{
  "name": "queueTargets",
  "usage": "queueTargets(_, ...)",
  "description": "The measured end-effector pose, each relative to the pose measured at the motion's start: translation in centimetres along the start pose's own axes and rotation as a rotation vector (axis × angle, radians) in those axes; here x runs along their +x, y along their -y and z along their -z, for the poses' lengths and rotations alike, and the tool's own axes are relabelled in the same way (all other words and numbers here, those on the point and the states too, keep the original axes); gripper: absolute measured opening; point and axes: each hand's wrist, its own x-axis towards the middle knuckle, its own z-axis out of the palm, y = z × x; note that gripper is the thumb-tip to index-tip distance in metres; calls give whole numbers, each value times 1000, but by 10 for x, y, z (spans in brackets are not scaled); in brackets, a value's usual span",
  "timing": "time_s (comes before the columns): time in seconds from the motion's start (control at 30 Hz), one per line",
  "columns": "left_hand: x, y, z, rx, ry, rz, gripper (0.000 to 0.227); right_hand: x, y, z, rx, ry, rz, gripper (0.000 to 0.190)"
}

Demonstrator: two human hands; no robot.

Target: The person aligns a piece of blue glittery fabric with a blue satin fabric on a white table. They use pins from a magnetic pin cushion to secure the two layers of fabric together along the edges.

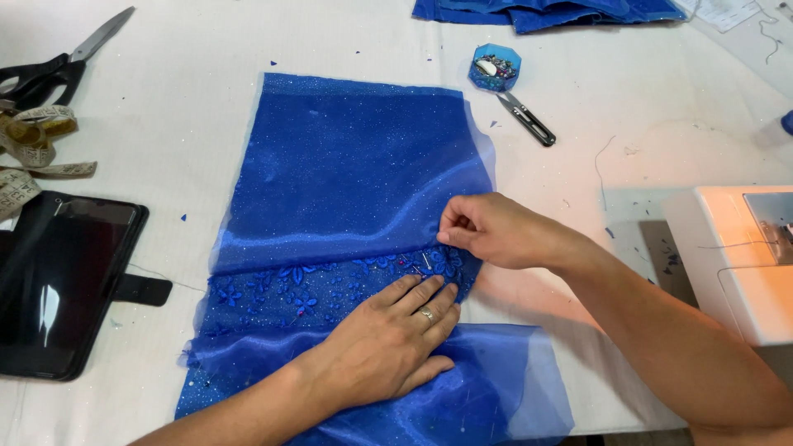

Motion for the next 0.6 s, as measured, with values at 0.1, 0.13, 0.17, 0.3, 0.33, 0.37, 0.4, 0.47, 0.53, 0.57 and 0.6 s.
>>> queueTargets(0.1, 0, 0, 0, -8, 5, 0, 56, 7, -10, 0, 158, -33, -24, 13)
queueTargets(0.13, 1, 1, 0, -4, 9, 2, 57, 10, -16, 0, 268, -40, -24, 13)
queueTargets(0.17, 1, 0, -1, -3, 14, 2, 57, 12, -22, 0, 379, -46, -26, 13)
queueTargets(0.3, 5, 2, 4, -17, 62, 5, 58, 6, -43, 5, 578, -147, 36, 14)
queueTargets(0.33, 8, 5, 6, -83, 72, 3, 59, 1, -47, 8, 629, -224, 57, 12)
queueTargets(0.37, 11, 7, 7, -150, 83, -1, 61, -4, -51, 10, 679, -302, 76, 11)
queueTargets(0.4, 19, 13, 10, -149, 84, -6, 61, -11, -50, 13, 682, -307, 76, 11)
queueTargets(0.47, 35, 23, 18, -248, 18, -41, 38, -24, -47, 17, 619, -465, 96, 6)
queueTargets(0.53, 49, 35, 10, -235, 37, -1, 32, -25, -63, 12, 590, -523, 169, 4)
queueTargets(0.57, 56, 41, 6, -224, 54, 46, 28, -25, -70, 10, 557, -574, 242, 9)
queueTargets(0.6, 60, 46, 0, -223, 55, 42, 28, -30, -71, 9, 558, -578, 242, 9)
